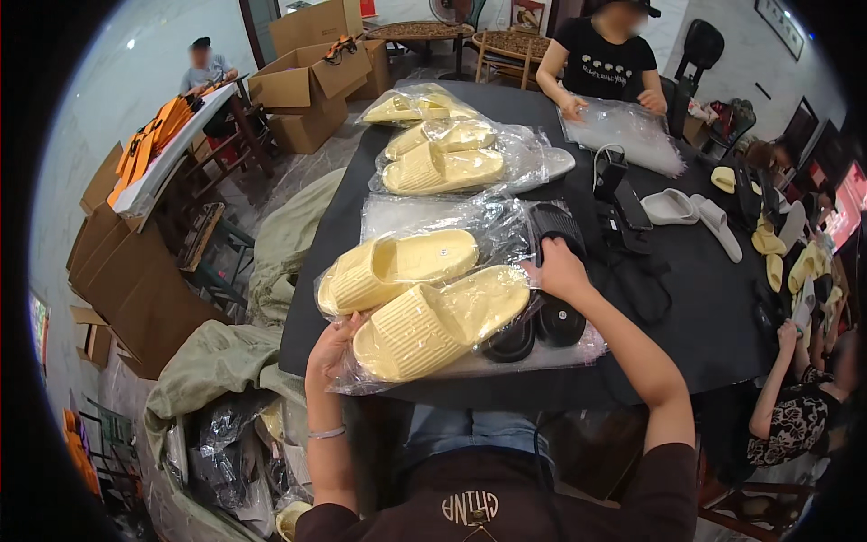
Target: The person retrieves pairs of yellow and black slippers from a large green sack and places them onto a table. They arrange the slippers on sheets of bubble wrap and fold the wrap to package them. The person handles the items by hand, stacking the packaged pairs on the table.
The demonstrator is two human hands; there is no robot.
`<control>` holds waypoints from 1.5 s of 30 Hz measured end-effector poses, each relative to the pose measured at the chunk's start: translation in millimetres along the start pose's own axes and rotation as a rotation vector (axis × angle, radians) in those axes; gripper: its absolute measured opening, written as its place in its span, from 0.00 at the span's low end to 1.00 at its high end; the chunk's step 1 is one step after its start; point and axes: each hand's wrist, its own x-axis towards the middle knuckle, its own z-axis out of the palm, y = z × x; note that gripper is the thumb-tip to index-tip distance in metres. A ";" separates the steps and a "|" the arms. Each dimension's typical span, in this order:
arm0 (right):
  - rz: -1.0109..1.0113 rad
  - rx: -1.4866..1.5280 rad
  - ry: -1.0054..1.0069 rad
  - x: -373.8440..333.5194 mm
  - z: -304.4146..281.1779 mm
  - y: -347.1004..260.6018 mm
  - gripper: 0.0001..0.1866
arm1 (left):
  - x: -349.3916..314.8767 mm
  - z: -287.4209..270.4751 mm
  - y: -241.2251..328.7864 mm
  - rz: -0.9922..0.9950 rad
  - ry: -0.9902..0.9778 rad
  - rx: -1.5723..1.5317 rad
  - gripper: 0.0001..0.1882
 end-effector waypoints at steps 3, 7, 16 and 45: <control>0.016 -0.172 0.068 9.8 9.6 -7.5 0.24 | 0.9 -5.4 -0.3 -0.019 0.018 0.038 0.20; 0.032 -0.215 0.114 -6.2 -5.4 -20.1 0.20 | -2.7 8.0 0.6 -0.008 0.052 0.004 0.16; 0.337 -0.405 0.387 -44.0 -133.8 73.1 0.18 | -4.8 -8.0 2.8 -0.072 0.014 0.084 0.19; -0.014 0.896 -0.343 -75.6 -76.2 -0.2 0.15 | -4.8 -1.9 1.2 -0.025 -0.159 -0.015 0.28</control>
